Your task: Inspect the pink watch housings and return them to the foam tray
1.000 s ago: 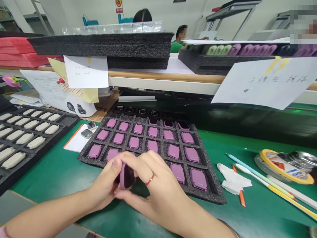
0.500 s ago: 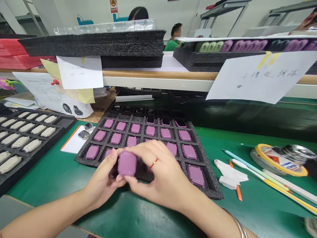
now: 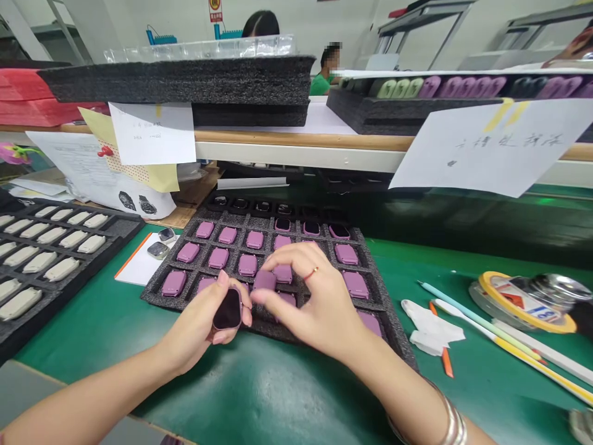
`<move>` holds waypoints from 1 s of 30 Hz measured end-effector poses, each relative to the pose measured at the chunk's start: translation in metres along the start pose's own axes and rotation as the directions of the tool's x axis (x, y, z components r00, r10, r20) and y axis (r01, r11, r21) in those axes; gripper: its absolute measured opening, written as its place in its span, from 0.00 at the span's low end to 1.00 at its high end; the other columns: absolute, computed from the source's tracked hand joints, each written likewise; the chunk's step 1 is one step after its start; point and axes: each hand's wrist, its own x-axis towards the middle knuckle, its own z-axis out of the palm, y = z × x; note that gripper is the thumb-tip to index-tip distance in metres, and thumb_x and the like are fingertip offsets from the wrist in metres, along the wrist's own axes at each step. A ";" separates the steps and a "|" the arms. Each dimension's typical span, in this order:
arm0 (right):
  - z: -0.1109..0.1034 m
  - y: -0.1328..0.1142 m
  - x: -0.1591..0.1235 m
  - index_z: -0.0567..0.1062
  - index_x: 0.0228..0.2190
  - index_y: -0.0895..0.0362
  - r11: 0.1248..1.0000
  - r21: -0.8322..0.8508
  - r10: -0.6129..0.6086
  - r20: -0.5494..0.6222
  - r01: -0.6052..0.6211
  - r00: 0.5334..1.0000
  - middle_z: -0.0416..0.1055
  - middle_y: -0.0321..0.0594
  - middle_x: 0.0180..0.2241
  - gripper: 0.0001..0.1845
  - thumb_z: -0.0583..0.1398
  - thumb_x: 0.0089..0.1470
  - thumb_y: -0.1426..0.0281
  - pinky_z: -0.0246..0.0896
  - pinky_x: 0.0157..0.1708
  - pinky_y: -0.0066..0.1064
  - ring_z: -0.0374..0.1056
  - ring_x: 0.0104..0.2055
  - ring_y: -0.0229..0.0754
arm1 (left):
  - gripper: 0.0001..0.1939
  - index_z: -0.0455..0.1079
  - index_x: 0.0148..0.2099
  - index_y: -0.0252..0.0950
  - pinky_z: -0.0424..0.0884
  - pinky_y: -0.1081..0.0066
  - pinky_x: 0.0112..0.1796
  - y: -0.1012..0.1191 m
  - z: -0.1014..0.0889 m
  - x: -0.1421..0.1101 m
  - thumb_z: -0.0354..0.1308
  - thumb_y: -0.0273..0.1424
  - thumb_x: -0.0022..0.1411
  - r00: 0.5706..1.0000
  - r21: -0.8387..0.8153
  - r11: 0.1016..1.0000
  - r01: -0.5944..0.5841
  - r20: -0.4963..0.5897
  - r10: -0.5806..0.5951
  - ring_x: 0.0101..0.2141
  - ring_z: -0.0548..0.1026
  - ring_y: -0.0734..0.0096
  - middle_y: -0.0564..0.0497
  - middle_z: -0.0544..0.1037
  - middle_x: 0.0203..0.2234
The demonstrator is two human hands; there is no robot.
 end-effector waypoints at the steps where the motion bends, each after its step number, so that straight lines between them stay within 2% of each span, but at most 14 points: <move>1: -0.003 -0.007 0.001 0.72 0.39 0.52 0.998 0.051 -0.046 0.037 0.044 0.998 0.76 0.43 0.41 0.15 0.69 0.54 0.61 0.71 0.45 0.42 0.73 0.46 0.49 | 0.30 0.71 0.34 0.33 0.49 0.75 0.20 -0.002 0.000 0.000 0.54 0.59 0.61 0.999 -0.004 0.999 0.034 0.028 -0.034 0.15 0.57 0.83 0.51 0.75 0.24; 4: -0.006 -0.024 0.000 0.72 0.37 0.53 0.987 0.119 -0.128 0.218 0.104 0.968 0.74 0.46 0.47 0.15 0.71 0.52 0.65 0.71 0.50 0.40 0.70 0.53 0.49 | 0.31 0.71 0.33 0.32 0.52 0.75 0.22 -0.005 0.000 0.000 0.54 0.59 0.60 0.992 -0.084 0.991 0.104 0.074 -0.098 0.17 0.60 0.82 0.50 0.74 0.25; 6: -0.004 -0.029 -0.002 0.72 0.35 0.54 0.989 0.128 -0.109 0.250 0.079 0.962 0.73 0.45 0.49 0.09 0.68 0.56 0.70 0.70 0.51 0.40 0.70 0.53 0.47 | 0.29 0.71 0.32 0.31 0.53 0.75 0.22 -0.004 0.001 0.000 0.58 0.57 0.58 0.991 -0.144 0.983 0.111 0.088 -0.099 0.18 0.60 0.82 0.50 0.73 0.24; 9: 0.000 -0.032 -0.004 0.71 0.31 0.54 0.984 0.172 -0.079 0.188 0.046 0.979 0.73 0.44 0.48 0.07 0.65 0.58 0.71 0.72 0.46 0.36 0.73 0.47 0.43 | 0.27 0.72 0.32 0.31 0.51 0.76 0.21 -0.002 0.003 -0.002 0.61 0.54 0.59 0.988 -0.203 0.974 0.098 0.140 -0.071 0.18 0.59 0.83 0.51 0.72 0.23; 12: 0.002 -0.034 -0.004 0.71 0.33 0.54 0.981 0.175 -0.099 0.093 0.082 0.991 0.75 0.44 0.46 0.06 0.64 0.58 0.72 0.71 0.42 0.37 0.74 0.42 0.42 | 0.28 0.72 0.31 0.30 0.49 0.77 0.21 0.001 0.004 -0.003 0.59 0.54 0.60 0.981 -0.229 0.968 0.101 0.186 -0.058 0.17 0.58 0.84 0.51 0.72 0.23; 18: 0.008 -0.037 -0.002 0.73 0.33 0.54 0.980 0.160 -0.114 -0.047 0.120 0.992 0.76 0.44 0.44 0.05 0.64 0.58 0.74 0.70 0.45 0.40 0.75 0.44 0.45 | 0.28 0.70 0.32 0.32 0.51 0.79 0.20 0.004 0.004 -0.003 0.62 0.56 0.57 0.985 -0.288 0.953 0.094 0.165 -0.047 0.16 0.59 0.85 0.52 0.72 0.23; 22: 0.006 -0.035 0.000 0.73 0.32 0.54 0.974 0.223 -0.012 -0.125 0.040 0.992 0.77 0.41 0.36 0.05 0.65 0.57 0.74 0.71 0.41 0.36 0.74 0.40 0.43 | 0.26 0.70 0.35 0.33 0.52 0.80 0.19 0.001 0.003 -0.003 0.62 0.54 0.58 0.984 -0.320 0.942 0.103 0.173 -0.049 0.14 0.58 0.86 0.57 0.69 0.19; 25: 0.001 -0.034 0.001 0.73 0.30 0.53 0.954 0.298 0.063 -0.141 -0.019 0.988 0.75 0.36 0.30 0.07 0.64 0.58 0.74 0.71 0.38 0.34 0.73 0.36 0.41 | 0.28 0.71 0.35 0.32 0.53 0.79 0.19 0.000 0.004 -0.004 0.60 0.56 0.59 0.980 -0.301 0.948 0.104 0.191 -0.047 0.14 0.59 0.85 0.55 0.70 0.18; 27: -0.001 -0.035 0.001 0.75 0.32 0.53 0.960 0.281 0.009 -0.109 0.022 0.994 0.76 0.39 0.34 0.08 0.69 0.54 0.69 0.71 0.38 0.35 0.73 0.38 0.42 | 0.29 0.71 0.35 0.32 0.53 0.79 0.19 0.000 0.004 -0.004 0.60 0.57 0.58 0.980 -0.300 0.947 0.110 0.190 -0.053 0.14 0.59 0.85 0.54 0.71 0.19; 30: -0.002 -0.037 0.001 0.76 0.33 0.53 0.979 0.181 -0.098 0.000 0.096 0.995 0.75 0.44 0.44 0.14 0.74 0.47 0.64 0.71 0.45 0.39 0.73 0.45 0.47 | 0.30 0.72 0.35 0.31 0.54 0.79 0.19 0.000 0.004 -0.004 0.61 0.57 0.57 0.980 -0.313 0.941 0.128 0.185 -0.072 0.16 0.61 0.84 0.51 0.74 0.23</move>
